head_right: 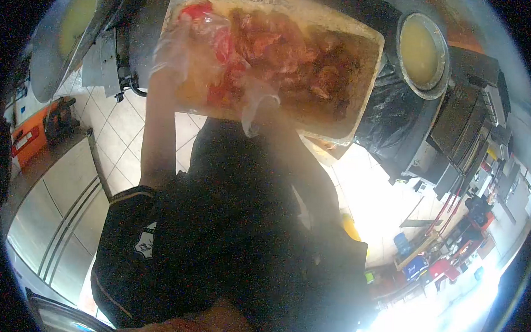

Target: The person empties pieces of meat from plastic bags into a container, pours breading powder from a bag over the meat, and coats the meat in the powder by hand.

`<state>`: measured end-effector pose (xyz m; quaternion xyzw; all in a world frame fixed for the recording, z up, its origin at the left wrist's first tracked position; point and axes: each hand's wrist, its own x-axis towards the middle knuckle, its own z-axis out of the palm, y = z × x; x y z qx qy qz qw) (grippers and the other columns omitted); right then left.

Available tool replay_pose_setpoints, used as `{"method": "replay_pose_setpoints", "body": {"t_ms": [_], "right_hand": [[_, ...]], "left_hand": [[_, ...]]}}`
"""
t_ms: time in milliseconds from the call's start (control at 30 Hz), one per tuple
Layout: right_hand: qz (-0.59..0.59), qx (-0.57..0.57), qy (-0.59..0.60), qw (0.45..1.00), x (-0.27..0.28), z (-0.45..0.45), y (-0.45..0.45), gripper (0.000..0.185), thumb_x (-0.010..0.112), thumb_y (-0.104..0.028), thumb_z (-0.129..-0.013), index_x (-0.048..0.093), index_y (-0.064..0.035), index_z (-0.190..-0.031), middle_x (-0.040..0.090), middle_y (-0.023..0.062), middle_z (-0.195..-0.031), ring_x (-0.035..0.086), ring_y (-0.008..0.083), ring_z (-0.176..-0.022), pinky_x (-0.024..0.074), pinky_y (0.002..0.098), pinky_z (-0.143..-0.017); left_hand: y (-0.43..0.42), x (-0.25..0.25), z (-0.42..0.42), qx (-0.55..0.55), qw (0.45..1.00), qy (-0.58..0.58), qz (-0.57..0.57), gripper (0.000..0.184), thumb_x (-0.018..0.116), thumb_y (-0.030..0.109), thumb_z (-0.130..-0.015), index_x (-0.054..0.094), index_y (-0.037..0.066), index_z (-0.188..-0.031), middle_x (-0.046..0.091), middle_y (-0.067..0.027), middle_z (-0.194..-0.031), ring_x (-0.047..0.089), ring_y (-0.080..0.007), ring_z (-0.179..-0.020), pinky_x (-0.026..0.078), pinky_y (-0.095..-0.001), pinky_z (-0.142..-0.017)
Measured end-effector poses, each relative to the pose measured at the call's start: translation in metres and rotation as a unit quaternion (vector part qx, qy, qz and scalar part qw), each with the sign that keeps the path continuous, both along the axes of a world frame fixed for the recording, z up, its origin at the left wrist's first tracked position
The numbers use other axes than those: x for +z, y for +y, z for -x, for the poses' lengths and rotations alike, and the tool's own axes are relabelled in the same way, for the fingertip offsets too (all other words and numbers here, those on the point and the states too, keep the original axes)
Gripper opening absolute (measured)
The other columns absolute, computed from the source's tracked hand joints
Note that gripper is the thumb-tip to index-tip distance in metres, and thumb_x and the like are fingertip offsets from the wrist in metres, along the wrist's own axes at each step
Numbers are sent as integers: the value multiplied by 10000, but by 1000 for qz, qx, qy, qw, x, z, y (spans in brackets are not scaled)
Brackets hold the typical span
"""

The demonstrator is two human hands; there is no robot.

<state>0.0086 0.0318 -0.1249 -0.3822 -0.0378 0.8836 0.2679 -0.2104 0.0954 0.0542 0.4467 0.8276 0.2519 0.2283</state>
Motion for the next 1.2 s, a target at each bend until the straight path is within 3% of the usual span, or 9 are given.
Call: {"method": "replay_pose_setpoints", "body": {"t_ms": [67,133,200,267,567,967,1133,1167,1200], "right_hand": [[-3,-50,109,993,42,-7,6,384,549,-105,-907,465,6,-1266,576,137,-1221,578,307,-1083,487,464,-920],[-323,75,-111,937,57,-7,9,371,503,-158,-941,459,-5,-1276,571,142,-1228,556,312,-1123,455,460,-977],[-357,65,-134,922,71,-4,15,372,466,-206,-965,452,-14,-1283,566,146,-1234,539,320,-1148,426,464,-1018],[-114,-75,45,990,94,0,24,385,438,-251,-980,446,-19,-1288,561,150,-1240,530,331,-1160,400,475,-1044],[-50,-135,137,980,127,4,38,328,496,-282,-948,541,-53,-1178,575,152,-1182,536,344,-1144,404,524,-1033],[-39,-163,147,975,130,12,64,231,625,-130,-847,580,-37,-1054,634,92,-980,618,227,-901,547,440,-763],[-144,12,30,989,183,3,60,290,584,-4,-775,541,-7,-1062,615,131,-969,618,266,-906,540,518,-757],[-124,-22,86,988,182,7,55,497,615,18,-741,515,-17,-1227,625,106,-1043,627,228,-914,535,364,-753],[-146,-9,112,983,171,8,55,471,598,20,-747,522,-9,-1211,623,124,-1056,625,239,-935,530,381,-786]], "left_hand": [[-13,13,11,-73,991,91,-71,447,450,435,-980,529,83,-1245,603,-200,-1186,560,-335,-1150,451,-399,-933],[-18,37,4,-10,993,-57,-101,430,454,407,-983,513,81,-1257,602,-185,-1185,566,-322,-1135,459,-396,-928],[-21,38,2,2,980,-128,-154,423,466,398,-978,513,85,-1259,602,-177,-1188,571,-318,-1127,467,-399,-921],[-21,32,0,6,966,-174,-191,416,478,388,-972,513,90,-1260,601,-170,-1191,575,-314,-1120,476,-402,-914],[-13,15,-11,17,936,-245,-251,398,530,346,-948,513,110,-1268,599,-137,-1202,596,-295,-1086,514,-416,-883],[-21,9,-2,-41,944,-219,-242,402,600,290,-916,514,136,-1278,595,-93,-1218,625,-270,-1041,566,-435,-841],[-14,11,-21,230,609,-709,-271,451,681,329,-843,552,185,-1250,617,-97,-1172,629,-285,-999,566,-439,-806],[-7,12,-19,239,583,-727,-271,463,684,331,-837,549,185,-1256,617,-100,-1173,628,-288,-1001,563,-438,-809],[3,13,-16,220,603,-714,-280,476,686,334,-832,545,186,-1261,616,-103,-1173,626,-290,-1004,561,-437,-813]]}}
